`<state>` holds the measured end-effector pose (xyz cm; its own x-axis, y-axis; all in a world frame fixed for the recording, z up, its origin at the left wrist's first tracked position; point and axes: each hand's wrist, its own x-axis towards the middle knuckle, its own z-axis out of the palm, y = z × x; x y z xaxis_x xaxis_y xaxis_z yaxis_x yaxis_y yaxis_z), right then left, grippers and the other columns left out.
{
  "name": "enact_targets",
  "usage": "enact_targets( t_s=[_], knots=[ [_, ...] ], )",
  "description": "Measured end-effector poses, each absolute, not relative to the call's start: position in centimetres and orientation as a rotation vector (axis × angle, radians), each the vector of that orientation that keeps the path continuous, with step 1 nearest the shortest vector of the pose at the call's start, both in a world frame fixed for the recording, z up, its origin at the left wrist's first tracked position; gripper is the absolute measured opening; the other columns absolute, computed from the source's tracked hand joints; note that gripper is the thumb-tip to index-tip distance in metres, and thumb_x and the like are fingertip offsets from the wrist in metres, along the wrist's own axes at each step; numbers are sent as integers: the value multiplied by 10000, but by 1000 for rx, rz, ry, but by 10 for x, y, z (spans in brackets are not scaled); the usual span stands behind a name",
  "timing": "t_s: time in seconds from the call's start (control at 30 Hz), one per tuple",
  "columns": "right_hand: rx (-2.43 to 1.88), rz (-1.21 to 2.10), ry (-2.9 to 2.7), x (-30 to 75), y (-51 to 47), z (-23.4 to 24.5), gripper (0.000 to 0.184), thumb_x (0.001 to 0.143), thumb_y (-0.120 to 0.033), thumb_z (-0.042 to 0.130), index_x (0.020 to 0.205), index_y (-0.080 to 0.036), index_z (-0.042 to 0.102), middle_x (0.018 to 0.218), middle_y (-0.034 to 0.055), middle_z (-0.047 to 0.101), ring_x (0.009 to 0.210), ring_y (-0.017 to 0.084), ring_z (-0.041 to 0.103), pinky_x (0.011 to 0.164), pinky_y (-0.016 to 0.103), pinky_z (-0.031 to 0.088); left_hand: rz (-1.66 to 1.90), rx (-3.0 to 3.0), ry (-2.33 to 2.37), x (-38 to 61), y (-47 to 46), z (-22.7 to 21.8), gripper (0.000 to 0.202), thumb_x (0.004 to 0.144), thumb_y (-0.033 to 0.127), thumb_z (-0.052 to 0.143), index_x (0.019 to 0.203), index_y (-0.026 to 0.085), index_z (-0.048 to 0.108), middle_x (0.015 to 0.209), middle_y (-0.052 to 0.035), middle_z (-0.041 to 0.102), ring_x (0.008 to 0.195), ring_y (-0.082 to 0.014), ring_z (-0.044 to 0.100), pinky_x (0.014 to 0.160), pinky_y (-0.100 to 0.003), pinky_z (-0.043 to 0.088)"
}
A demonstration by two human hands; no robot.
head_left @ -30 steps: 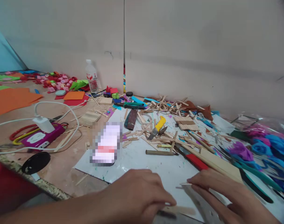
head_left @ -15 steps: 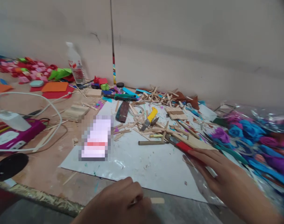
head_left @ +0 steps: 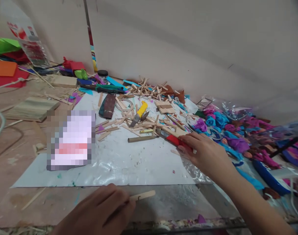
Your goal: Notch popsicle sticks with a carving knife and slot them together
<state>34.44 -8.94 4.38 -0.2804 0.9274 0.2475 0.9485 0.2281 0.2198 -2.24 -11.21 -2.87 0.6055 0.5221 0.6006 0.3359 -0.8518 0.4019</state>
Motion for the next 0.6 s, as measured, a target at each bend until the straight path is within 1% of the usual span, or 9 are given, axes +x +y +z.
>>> enact_targets(
  t_s=[0.1,0.2,0.3,0.4,0.43,0.5,0.53,0.6],
  knots=[
    [-1829,-487,-2412,346,-82,40,237,1051,-314,638,1068,-156,814,1005,141,785,877,354,762,682,450,587,978,2554,704,-28,-117,-25,385,1213,252,358,1158,239,739,1022,23,780,969,-151,698,964,-230,573],
    [-1780,-451,-2389,341,-83,40,254,1072,-311,607,1074,-156,807,1005,146,785,882,362,745,697,472,582,953,2532,739,-31,-119,-22,443,1220,275,316,1139,233,749,1030,13,772,987,-162,689,995,-263,576],
    [-1678,-391,-2360,327,-87,43,233,1087,-300,611,1143,-162,789,1081,140,808,939,329,762,733,441,601,944,2519,784,-30,-118,-20,411,1216,265,351,1131,228,752,1024,14,767,978,-165,687,956,-285,574],
    [-1521,-318,-2423,307,-84,43,223,1087,-233,610,1217,-148,769,1202,134,818,1059,290,773,871,405,620,871,2523,801,-26,-117,-19,432,1222,273,328,1106,223,742,1012,17,761,967,-169,684,911,-307,560],
    [-1470,-303,-2467,299,-81,42,240,1085,-207,595,1241,-136,763,1247,140,813,1099,298,766,924,420,614,858,2534,790,-25,-117,-18,449,1224,275,311,1102,223,740,1006,18,759,960,-173,682,901,-317,555],
    [-1386,-279,-2576,282,-70,39,295,1082,-167,557,1304,-113,743,1339,157,790,1155,337,746,978,474,596,848,2558,767,-24,-116,-17,467,1225,266,285,1122,223,738,1006,14,757,950,-183,678,886,-333,548],
    [-1361,-264,-2630,274,-64,37,319,1082,-153,536,1328,-97,732,1370,172,776,1167,360,735,979,502,589,875,2573,740,-24,-117,-16,471,1225,261,280,1126,224,739,992,15,755,929,-184,673,855,-331,543],
    [-1336,-227,-2724,259,-50,34,328,1074,-141,535,1335,-84,726,1333,183,785,1106,381,735,918,521,589,832,2576,771,-25,-118,-14,474,1224,247,271,1130,224,736,998,10,750,930,-187,666,845,-333,535]
  ],
)
